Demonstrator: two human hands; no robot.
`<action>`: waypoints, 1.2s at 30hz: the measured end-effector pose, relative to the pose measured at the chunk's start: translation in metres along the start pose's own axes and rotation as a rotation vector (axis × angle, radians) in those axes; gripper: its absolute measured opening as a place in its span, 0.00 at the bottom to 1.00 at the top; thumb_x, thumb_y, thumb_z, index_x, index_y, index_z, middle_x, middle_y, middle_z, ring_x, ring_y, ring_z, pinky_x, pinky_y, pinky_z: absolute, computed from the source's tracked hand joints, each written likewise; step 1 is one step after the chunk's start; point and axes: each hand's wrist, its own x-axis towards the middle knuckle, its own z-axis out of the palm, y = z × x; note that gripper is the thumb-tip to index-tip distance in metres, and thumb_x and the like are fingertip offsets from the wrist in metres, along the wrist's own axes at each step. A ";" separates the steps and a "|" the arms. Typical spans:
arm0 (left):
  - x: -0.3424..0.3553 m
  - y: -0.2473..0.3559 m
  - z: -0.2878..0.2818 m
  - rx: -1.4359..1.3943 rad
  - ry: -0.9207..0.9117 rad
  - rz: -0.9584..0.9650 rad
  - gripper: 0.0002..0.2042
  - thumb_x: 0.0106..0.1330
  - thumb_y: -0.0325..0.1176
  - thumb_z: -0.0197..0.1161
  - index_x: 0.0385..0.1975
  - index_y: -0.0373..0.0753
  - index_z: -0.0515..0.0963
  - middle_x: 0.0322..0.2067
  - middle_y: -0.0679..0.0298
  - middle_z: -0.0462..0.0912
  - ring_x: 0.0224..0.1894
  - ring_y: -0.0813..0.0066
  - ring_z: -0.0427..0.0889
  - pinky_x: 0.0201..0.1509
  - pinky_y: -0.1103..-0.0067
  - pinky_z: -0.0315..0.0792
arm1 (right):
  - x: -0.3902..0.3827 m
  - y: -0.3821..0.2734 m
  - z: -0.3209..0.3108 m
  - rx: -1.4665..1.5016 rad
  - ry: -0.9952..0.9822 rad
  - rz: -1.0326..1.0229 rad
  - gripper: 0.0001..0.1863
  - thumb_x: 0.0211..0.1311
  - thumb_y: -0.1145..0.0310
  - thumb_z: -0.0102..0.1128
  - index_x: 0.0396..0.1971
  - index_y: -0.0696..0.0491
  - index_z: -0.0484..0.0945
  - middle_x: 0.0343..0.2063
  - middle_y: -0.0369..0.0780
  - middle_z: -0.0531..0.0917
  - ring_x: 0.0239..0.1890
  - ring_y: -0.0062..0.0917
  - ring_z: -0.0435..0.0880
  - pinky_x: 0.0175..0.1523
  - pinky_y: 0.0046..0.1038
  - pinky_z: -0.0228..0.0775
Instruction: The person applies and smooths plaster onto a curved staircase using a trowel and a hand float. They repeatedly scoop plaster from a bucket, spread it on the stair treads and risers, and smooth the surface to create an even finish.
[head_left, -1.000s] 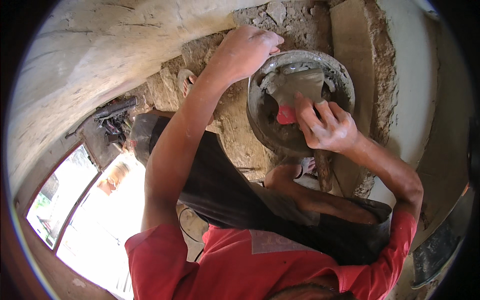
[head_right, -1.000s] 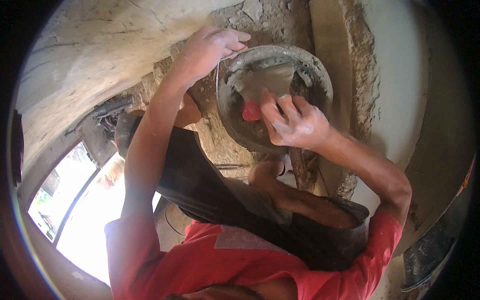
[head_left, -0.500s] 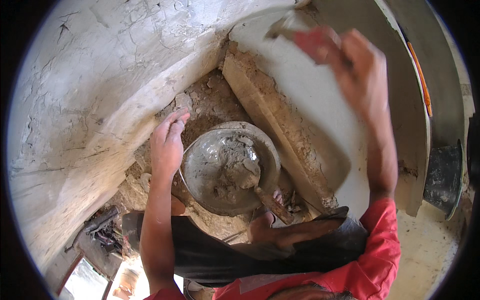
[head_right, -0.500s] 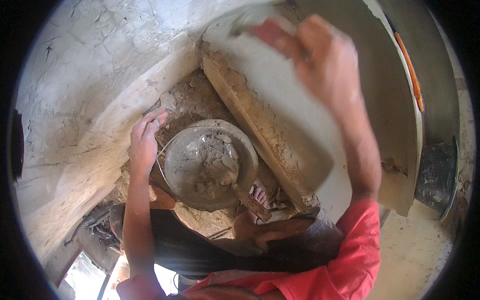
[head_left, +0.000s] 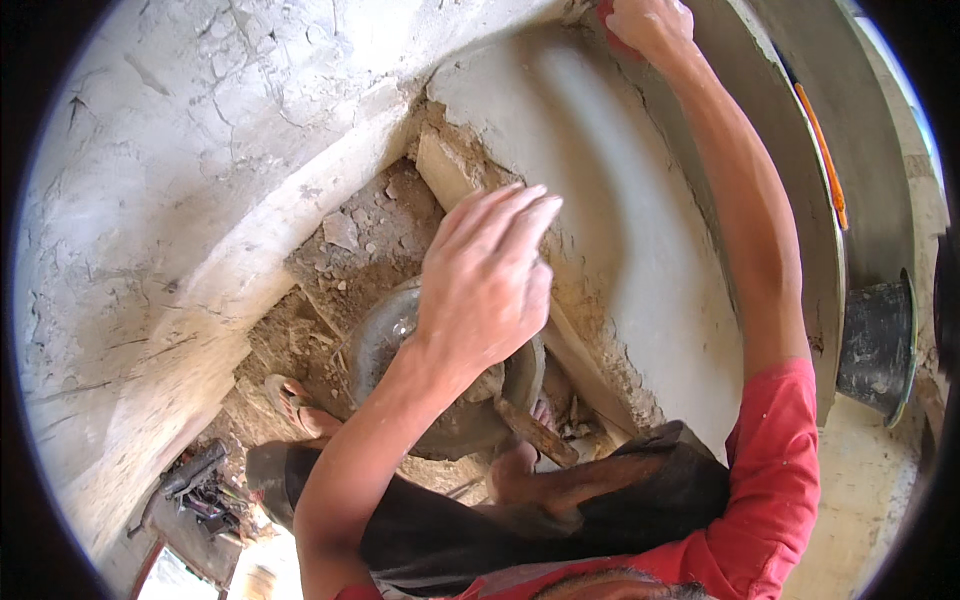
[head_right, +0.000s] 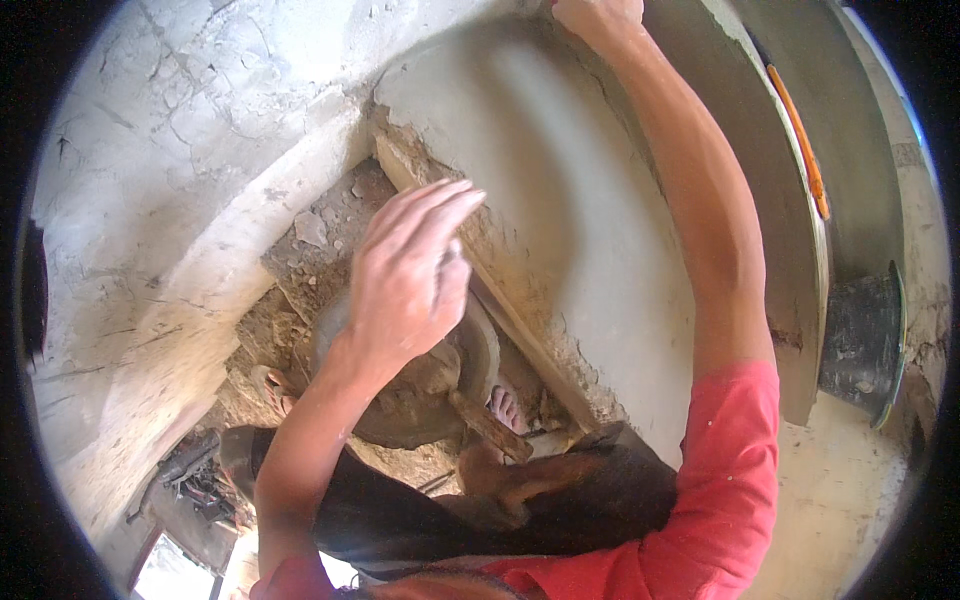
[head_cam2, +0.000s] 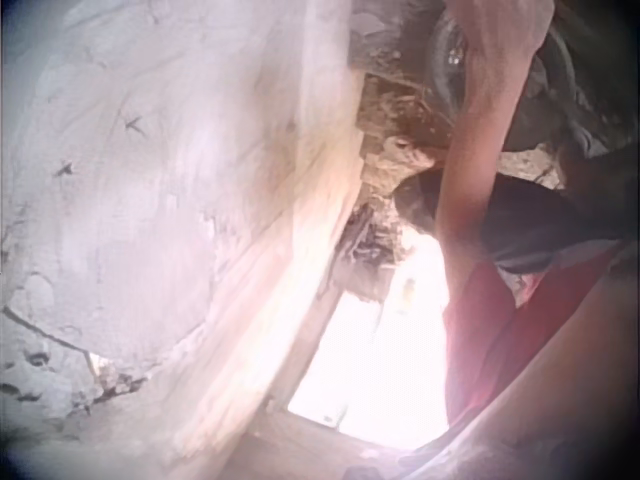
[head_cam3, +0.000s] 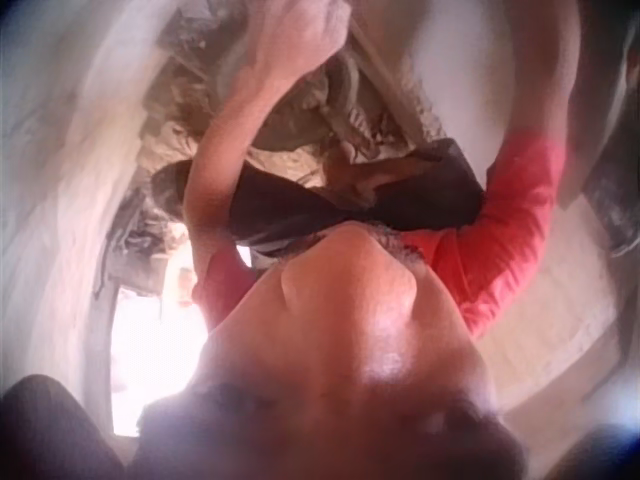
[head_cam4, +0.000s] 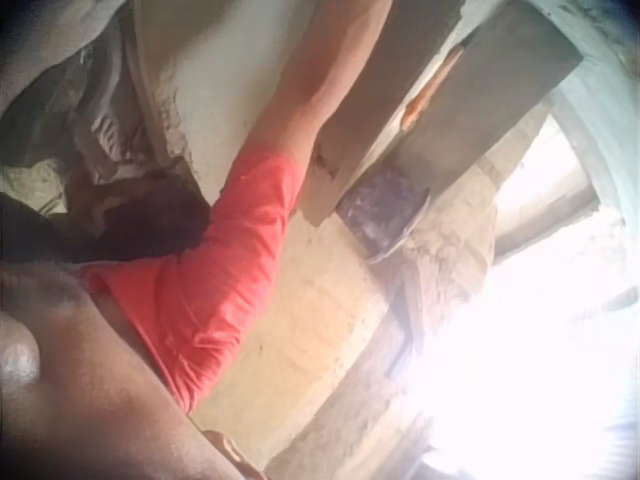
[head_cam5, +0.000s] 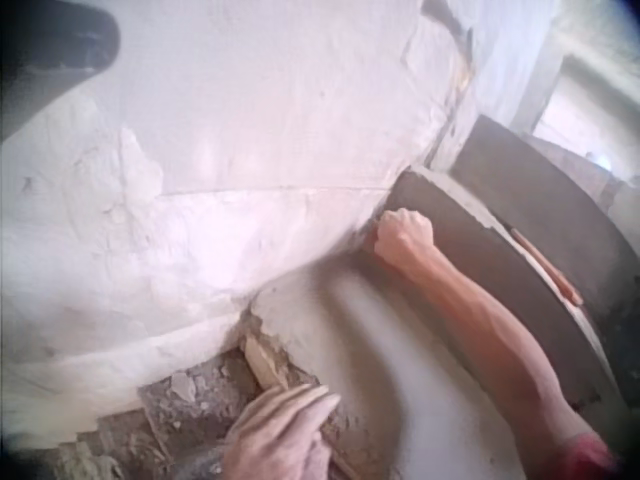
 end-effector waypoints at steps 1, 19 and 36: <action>0.007 0.004 0.008 0.067 -0.032 0.019 0.24 0.72 0.26 0.56 0.67 0.29 0.77 0.65 0.44 0.82 0.69 0.50 0.80 0.80 0.57 0.68 | 0.000 -0.001 0.002 -0.009 0.000 0.001 0.13 0.57 0.63 0.66 0.31 0.56 0.92 0.36 0.51 0.92 0.42 0.46 0.93 0.50 0.45 0.86; 0.131 -0.052 0.116 0.493 -0.172 -0.023 0.33 0.75 0.44 0.55 0.72 0.23 0.68 0.76 0.46 0.68 0.80 0.56 0.64 0.84 0.62 0.55 | -0.016 0.001 0.010 -0.089 -0.114 -0.007 0.19 0.66 0.52 0.65 0.46 0.49 0.91 0.44 0.50 0.92 0.49 0.50 0.91 0.55 0.48 0.84; 0.130 -0.054 0.122 0.500 -0.192 -0.057 0.34 0.77 0.45 0.50 0.76 0.25 0.65 0.78 0.48 0.67 0.81 0.57 0.62 0.86 0.62 0.51 | -0.041 0.026 -0.010 0.009 -0.107 0.082 0.23 0.72 0.44 0.57 0.48 0.46 0.91 0.43 0.47 0.92 0.48 0.50 0.90 0.54 0.51 0.82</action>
